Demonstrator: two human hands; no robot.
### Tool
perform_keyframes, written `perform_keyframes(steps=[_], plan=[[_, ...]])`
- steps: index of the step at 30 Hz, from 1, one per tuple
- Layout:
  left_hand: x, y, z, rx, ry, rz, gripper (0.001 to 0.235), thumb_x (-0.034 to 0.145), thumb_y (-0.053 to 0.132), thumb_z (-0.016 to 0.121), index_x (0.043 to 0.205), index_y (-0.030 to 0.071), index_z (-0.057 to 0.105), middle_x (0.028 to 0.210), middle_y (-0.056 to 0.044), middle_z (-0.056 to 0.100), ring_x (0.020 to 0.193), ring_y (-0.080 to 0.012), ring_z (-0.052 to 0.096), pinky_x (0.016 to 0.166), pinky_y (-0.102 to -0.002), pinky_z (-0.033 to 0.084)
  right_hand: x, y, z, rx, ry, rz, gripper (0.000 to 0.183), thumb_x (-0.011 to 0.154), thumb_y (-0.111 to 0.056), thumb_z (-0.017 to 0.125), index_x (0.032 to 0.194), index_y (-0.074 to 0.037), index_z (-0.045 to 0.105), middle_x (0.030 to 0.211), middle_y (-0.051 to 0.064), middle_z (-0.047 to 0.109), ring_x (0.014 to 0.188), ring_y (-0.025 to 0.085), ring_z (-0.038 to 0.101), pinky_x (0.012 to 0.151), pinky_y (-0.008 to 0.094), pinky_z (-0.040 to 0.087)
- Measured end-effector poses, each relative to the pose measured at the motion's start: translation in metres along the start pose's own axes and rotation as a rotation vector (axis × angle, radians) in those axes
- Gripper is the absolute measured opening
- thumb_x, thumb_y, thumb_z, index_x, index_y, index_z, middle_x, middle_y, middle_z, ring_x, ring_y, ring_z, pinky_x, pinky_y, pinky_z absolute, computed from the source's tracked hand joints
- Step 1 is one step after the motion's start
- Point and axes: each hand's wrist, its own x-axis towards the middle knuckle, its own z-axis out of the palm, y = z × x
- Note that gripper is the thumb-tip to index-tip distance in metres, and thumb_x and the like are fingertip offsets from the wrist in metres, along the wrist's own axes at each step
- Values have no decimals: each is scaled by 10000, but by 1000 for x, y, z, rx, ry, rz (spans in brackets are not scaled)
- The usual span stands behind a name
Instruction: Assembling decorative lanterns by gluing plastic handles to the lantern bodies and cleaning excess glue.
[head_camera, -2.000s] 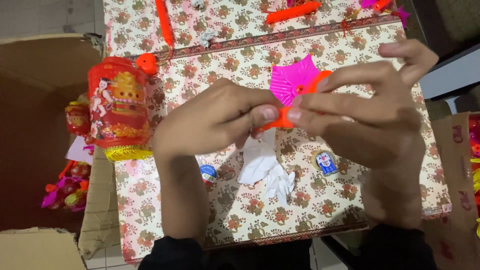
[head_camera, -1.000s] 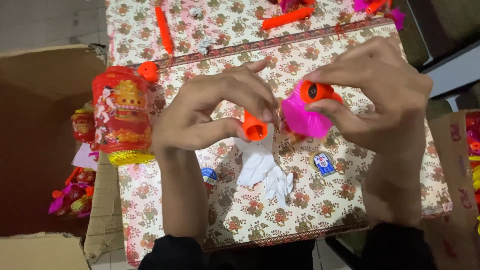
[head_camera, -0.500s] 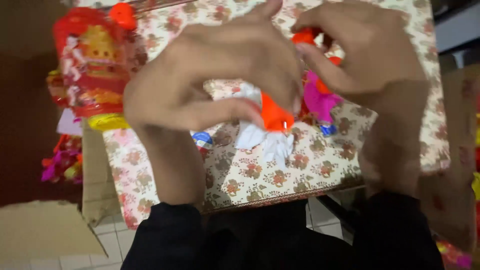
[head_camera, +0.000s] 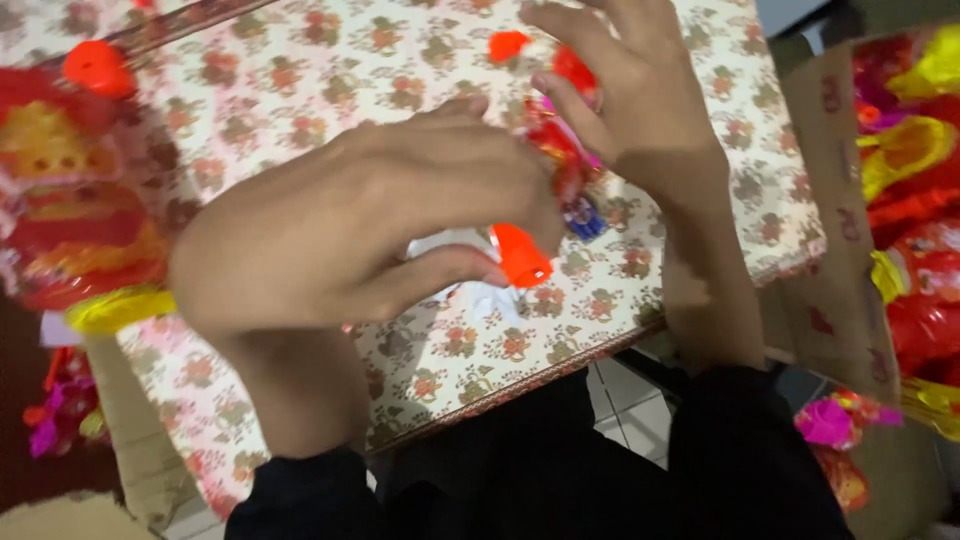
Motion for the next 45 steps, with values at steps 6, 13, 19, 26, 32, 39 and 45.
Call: perform_keyframes(steps=[6, 13, 19, 26, 32, 39, 45], plan=[[8, -9, 6, 45, -49, -51, 210, 1058, 175, 473, 1164, 22, 572, 1111, -128, 604, 995, -303, 588, 897, -446, 489, -10, -45, -46, 5, -1123, 864, 244, 936, -84, 676, 1097, -263, 713, 1074, -65, 732, 1039, 118, 674, 903, 286, 575], [17, -15, 14, 12, -62, -66, 143, 1033, 110, 555, 1138, 17, 582, 1058, -112, 599, 993, -287, 594, 900, -434, 508, -61, -38, -13, 320, -800, 752, 612, 925, -476, 616, 1401, -106, 511, 1463, 125, 493, 1157, 273, 512, 901, 408, 405], [16, -18, 14, 15, -43, -96, 110, 1033, 118, 571, 1125, 60, 592, 1037, -80, 622, 955, -259, 603, 835, -396, 503, -77, -17, -9, 195, -564, 365, 210, 967, -246, 677, 1089, -79, 717, 1051, 54, 723, 767, 168, 676, 714, 289, 556], [6, -10, 2, 32, 60, -100, 293, 1067, 260, 421, 1155, 56, 610, 1126, -95, 696, 1016, -257, 690, 914, -411, 513, -22, -38, -62, 867, -154, -331, 53, 978, -49, 528, 961, -20, 569, 503, 54, 633, 304, 91, 502, 269, 203, 373], [-10, -3, -7, 94, 182, -38, 320, 1077, 250, 433, 1188, 5, 606, 1140, -137, 681, 1045, -288, 683, 944, -416, 543, -4, -71, -79, 337, 337, -421, 359, 738, -75, 954, 784, -39, 599, 792, 179, 665, 735, 248, 712, 593, 321, 619], [-21, 6, -12, 170, 279, 3, 393, 1116, 282, 334, 1226, 1, 586, 1166, -151, 680, 1104, -313, 691, 1002, -447, 566, 27, -70, -130, 249, -38, -675, 448, 910, -24, 881, 1066, 1, 462, 1021, 281, 593, 902, 338, 766, 681, 401, 684], [-25, 11, -16, 197, 365, 46, 363, 1118, 242, 363, 1215, -14, 601, 1160, -178, 683, 1167, -339, 684, 1060, -450, 583, 40, -83, -139, 116, -25, -663, 365, 815, 7, 828, 551, -105, 602, 887, 215, 721, 499, 157, 668, 381, 303, 513]])
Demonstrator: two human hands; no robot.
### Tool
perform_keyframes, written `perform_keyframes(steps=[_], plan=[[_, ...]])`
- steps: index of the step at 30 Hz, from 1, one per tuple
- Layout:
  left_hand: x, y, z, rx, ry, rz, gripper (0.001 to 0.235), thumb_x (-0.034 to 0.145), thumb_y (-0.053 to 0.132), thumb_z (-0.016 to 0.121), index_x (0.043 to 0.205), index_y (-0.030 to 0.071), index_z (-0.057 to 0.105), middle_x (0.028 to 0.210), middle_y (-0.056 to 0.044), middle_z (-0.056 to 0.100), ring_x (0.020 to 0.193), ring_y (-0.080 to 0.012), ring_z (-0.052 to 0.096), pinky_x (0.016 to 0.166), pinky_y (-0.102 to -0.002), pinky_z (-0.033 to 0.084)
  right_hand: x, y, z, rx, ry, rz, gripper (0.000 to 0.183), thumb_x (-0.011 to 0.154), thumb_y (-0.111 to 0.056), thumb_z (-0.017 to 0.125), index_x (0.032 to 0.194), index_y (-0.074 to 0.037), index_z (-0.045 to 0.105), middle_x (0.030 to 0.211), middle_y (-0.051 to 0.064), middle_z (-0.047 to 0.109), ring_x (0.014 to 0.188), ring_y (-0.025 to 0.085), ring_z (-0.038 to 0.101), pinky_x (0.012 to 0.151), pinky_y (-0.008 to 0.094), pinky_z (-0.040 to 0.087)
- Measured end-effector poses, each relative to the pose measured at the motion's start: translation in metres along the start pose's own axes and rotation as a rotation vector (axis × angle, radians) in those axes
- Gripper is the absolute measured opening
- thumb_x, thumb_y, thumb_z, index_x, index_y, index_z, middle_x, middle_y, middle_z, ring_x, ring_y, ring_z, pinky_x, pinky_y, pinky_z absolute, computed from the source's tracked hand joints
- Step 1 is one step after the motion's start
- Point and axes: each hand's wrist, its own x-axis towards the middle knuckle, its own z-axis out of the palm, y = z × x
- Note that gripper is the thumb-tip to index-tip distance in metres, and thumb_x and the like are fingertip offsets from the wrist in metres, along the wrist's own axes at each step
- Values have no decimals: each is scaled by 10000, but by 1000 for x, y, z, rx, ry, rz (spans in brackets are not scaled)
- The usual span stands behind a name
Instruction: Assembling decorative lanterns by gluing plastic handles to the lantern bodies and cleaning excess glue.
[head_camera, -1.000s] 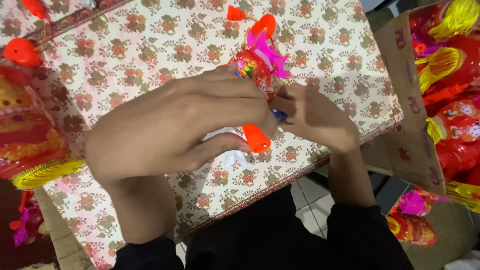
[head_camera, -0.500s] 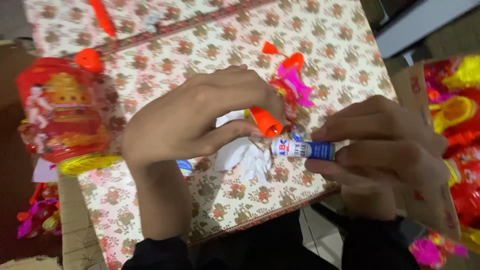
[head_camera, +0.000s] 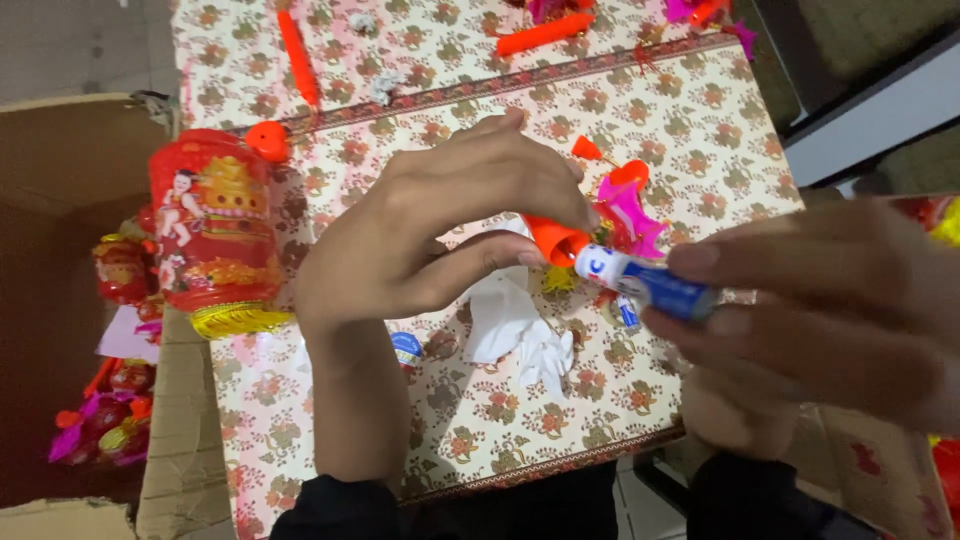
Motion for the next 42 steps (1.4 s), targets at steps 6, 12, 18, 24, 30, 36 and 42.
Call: perform_keyframes(steps=[6, 12, 18, 24, 30, 36, 42], plan=[[0, -1, 4, 26, 38, 5, 350, 1103, 220, 399, 1170, -42, 622, 1115, -159, 691, 1051, -326, 684, 974, -447, 552, -9, -23, -12, -26, -183, 136, 587, 841, -331, 894, 1219, -96, 512, 1338, 177, 613, 1200, 377, 696, 950, 434, 643], [5, 0, 10, -10, 51, 30, 292, 1092, 199, 474, 1195, -39, 611, 1100, -174, 708, 1004, -331, 722, 926, -423, 595, 0, -8, 7, -72, -32, 50, 375, 901, -253, 837, 1144, -59, 627, 1153, 201, 704, 1045, 381, 741, 878, 451, 648], [4, -15, 20, 26, 105, 19, 224, 1059, 193, 550, 1157, 20, 652, 1120, -133, 722, 1066, -295, 718, 1250, -544, 359, 18, -6, 25, -106, 267, 55, 91, 928, -78, 712, 976, -15, 757, 1016, 198, 737, 932, 358, 731, 819, 405, 609], [2, -20, 26, -158, 80, 4, 256, 1094, 226, 524, 1238, 38, 620, 1240, -147, 702, 1227, -330, 722, 1340, -595, 398, 16, -10, 20, -124, 268, -72, 111, 937, 25, 648, 966, 36, 755, 1012, 208, 704, 885, 360, 704, 798, 400, 627], [1, -26, 31, -175, 13, 81, 275, 1126, 221, 442, 1233, 20, 596, 1182, -178, 720, 1167, -349, 754, 1120, -464, 646, 0, 12, 36, 65, 353, -75, 191, 853, 64, 895, 875, 54, 705, 1000, 250, 667, 876, 283, 748, 764, 302, 702], [16, -6, 36, -163, -220, -69, 266, 1065, 220, 451, 1187, 22, 582, 1158, -156, 775, 1077, -260, 833, 1330, -579, 189, -85, 8, 72, 390, 260, 242, 93, 1008, -14, 552, 1027, 25, 633, 628, 49, 574, 415, 111, 410, 413, 261, 387], [30, -11, 75, -152, -408, -20, 339, 1069, 333, 346, 1046, 63, 550, 925, -78, 640, 772, -190, 662, 802, -383, 518, -136, -31, 128, 273, -267, 1093, 493, 768, 91, 618, 1219, -91, 693, 1127, 32, 731, 859, 156, 678, 668, 219, 578]])
